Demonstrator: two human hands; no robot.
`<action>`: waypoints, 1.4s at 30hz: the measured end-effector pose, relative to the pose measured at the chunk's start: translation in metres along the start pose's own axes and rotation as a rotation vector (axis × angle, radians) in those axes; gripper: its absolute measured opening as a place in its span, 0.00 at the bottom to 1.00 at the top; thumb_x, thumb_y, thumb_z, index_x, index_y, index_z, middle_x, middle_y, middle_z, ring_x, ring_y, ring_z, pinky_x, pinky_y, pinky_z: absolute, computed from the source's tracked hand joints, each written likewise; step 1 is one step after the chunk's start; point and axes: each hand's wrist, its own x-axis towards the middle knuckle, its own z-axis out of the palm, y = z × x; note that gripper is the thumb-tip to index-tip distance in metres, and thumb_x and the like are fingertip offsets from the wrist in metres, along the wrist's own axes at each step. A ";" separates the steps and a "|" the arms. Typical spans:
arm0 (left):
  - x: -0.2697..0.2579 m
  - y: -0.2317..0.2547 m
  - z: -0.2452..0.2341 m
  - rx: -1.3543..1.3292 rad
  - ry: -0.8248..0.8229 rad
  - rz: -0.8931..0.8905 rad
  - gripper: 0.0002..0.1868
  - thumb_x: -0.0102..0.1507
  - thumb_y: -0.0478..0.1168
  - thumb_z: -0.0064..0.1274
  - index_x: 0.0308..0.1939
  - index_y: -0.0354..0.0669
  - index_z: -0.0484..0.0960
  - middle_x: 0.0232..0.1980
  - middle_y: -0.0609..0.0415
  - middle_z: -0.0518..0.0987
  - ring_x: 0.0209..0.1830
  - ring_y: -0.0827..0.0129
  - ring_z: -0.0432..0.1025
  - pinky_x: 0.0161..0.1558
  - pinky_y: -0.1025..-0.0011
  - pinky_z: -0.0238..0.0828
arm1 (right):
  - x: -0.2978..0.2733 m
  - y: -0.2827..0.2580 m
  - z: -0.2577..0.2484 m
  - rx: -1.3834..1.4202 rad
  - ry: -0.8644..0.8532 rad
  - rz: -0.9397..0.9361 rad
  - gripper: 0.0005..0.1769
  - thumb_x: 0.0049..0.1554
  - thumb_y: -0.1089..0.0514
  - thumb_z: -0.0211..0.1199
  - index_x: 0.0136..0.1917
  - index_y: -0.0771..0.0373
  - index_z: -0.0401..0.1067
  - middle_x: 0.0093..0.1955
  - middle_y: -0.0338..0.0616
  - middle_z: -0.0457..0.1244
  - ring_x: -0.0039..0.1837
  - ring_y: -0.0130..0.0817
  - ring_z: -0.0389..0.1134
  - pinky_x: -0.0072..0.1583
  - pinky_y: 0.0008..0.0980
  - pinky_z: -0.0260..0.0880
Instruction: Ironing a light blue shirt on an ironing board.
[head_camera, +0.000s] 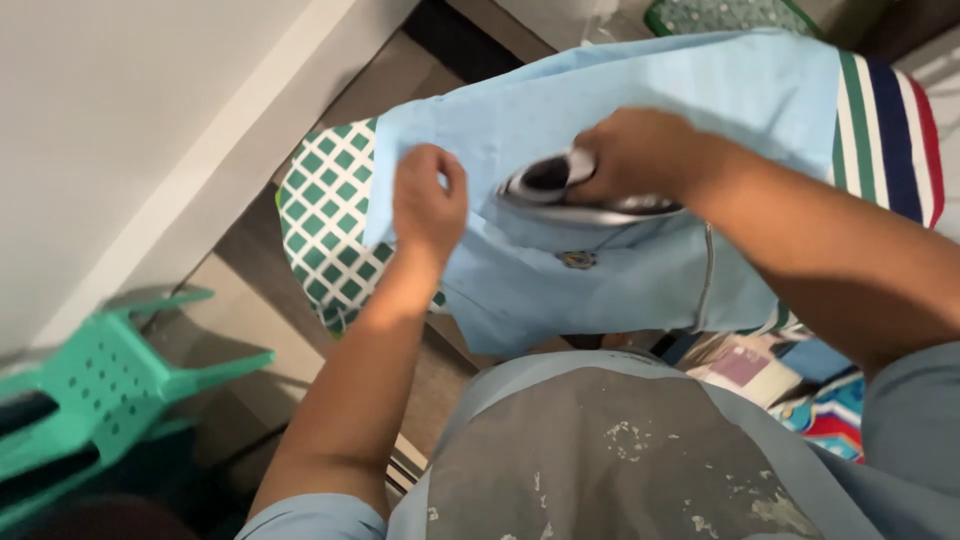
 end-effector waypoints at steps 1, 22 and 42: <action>-0.012 0.004 0.008 0.013 0.019 -0.010 0.07 0.68 0.35 0.52 0.36 0.37 0.73 0.38 0.44 0.75 0.42 0.48 0.71 0.47 0.55 0.66 | 0.004 0.019 -0.003 -0.009 -0.002 -0.024 0.25 0.44 0.36 0.71 0.46 0.55 0.82 0.42 0.53 0.71 0.48 0.55 0.72 0.54 0.48 0.72; -0.129 0.149 0.008 0.346 -0.731 0.162 0.03 0.55 0.37 0.61 0.32 0.51 0.85 0.37 0.57 0.79 0.47 0.59 0.74 0.65 0.54 0.55 | 0.033 0.065 -0.005 0.099 -0.104 -0.173 0.29 0.43 0.38 0.76 0.46 0.64 0.81 0.39 0.55 0.71 0.41 0.49 0.73 0.47 0.45 0.72; -0.089 0.123 0.039 0.413 -0.799 -0.087 0.23 0.70 0.51 0.36 0.38 0.48 0.87 0.45 0.52 0.80 0.56 0.56 0.69 0.65 0.50 0.48 | 0.042 0.117 -0.019 0.008 -0.024 -0.103 0.28 0.45 0.40 0.75 0.47 0.65 0.80 0.40 0.57 0.70 0.41 0.52 0.73 0.46 0.47 0.72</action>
